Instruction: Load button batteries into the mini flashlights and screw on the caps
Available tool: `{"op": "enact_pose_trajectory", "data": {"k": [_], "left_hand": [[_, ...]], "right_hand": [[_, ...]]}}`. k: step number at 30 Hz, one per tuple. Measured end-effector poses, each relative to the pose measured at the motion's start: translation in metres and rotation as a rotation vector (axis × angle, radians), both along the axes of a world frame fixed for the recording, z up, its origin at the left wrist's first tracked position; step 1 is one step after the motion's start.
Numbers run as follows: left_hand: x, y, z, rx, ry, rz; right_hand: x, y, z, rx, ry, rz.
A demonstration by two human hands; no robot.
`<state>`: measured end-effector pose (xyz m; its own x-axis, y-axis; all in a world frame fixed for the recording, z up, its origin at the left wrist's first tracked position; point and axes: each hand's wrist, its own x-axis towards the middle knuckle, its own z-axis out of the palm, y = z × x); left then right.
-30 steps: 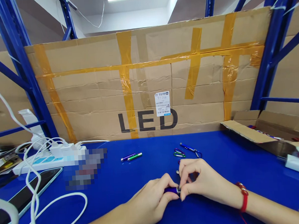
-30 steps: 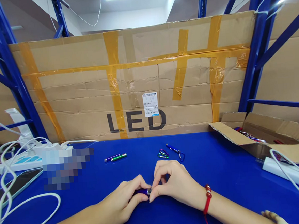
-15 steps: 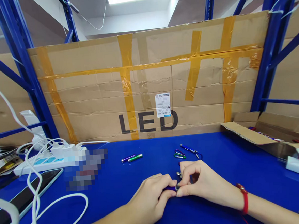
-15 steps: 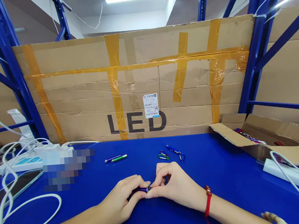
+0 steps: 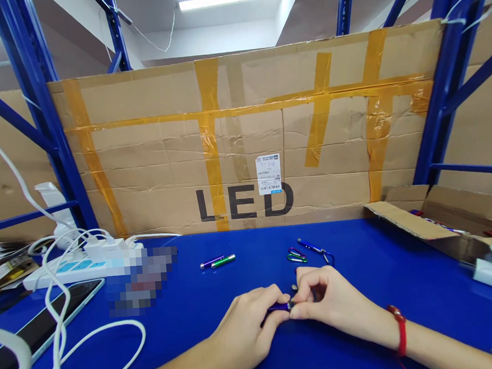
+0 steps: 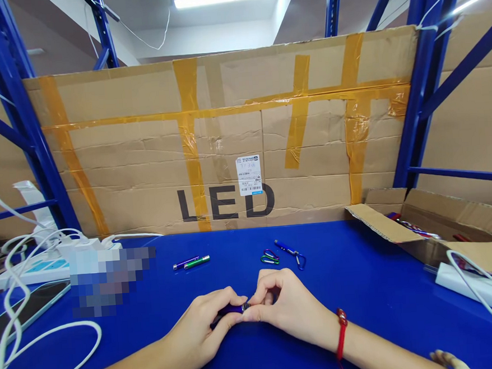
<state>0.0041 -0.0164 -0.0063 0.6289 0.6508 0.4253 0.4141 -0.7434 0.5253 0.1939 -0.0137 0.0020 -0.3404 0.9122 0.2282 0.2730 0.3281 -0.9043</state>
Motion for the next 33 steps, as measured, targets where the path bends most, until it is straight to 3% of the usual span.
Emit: {"op": "enact_pose_trajectory", "data": {"k": [12, 20, 33], "left_hand": [[0.000, -0.004, 0.007, -0.042, 0.025, 0.022], [-0.001, -0.004, 0.009, -0.134, 0.084, -0.020], [-0.002, -0.007, 0.010, -0.092, 0.142, -0.082]], "right_hand": [[0.003, 0.001, 0.001, 0.049, 0.000, 0.006], [0.003, 0.002, 0.003, -0.018, 0.041, 0.046], [0.004, 0.004, -0.003, -0.154, 0.000, 0.100]]}}
